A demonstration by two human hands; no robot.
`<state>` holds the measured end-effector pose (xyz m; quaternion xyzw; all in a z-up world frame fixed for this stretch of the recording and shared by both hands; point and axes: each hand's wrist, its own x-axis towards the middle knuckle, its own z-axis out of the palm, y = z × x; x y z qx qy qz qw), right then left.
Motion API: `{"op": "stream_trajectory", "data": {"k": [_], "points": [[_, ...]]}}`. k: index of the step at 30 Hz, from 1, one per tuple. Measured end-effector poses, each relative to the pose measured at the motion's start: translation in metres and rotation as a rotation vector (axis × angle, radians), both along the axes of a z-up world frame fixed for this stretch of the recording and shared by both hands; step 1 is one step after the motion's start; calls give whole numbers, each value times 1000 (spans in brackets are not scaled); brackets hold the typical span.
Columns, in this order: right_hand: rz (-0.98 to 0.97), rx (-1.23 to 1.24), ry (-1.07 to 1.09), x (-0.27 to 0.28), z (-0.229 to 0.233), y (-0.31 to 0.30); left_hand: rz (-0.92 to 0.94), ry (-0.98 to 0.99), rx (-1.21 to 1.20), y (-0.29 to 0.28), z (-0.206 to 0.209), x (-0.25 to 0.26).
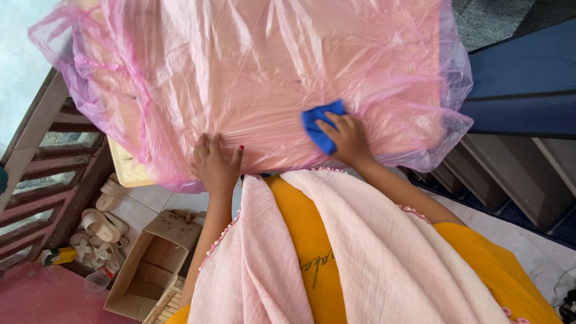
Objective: The person spreads a pink plastic sheet across a small wooden table and wipes the surface of the plastic with a blue cloth.
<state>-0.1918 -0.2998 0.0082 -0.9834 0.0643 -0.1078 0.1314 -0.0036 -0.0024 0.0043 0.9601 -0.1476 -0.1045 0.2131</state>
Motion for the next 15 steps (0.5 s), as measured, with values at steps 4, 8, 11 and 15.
{"op": "stream_trajectory", "data": {"k": [4, 8, 11, 15], "points": [[-432, 53, -12, -32, -12, -68, 111, -24, 48, -8, -3, -2], [-571, 195, -519, 7, -10, -101, 84, -174, -11, -13, -13, -5], [-288, 196, -488, 58, -8, -62, 3, -259, 52, -4, -20, -17], [321, 273, -204, 108, -8, 38, 19, -241, 91, 2, -28, -21]]}}
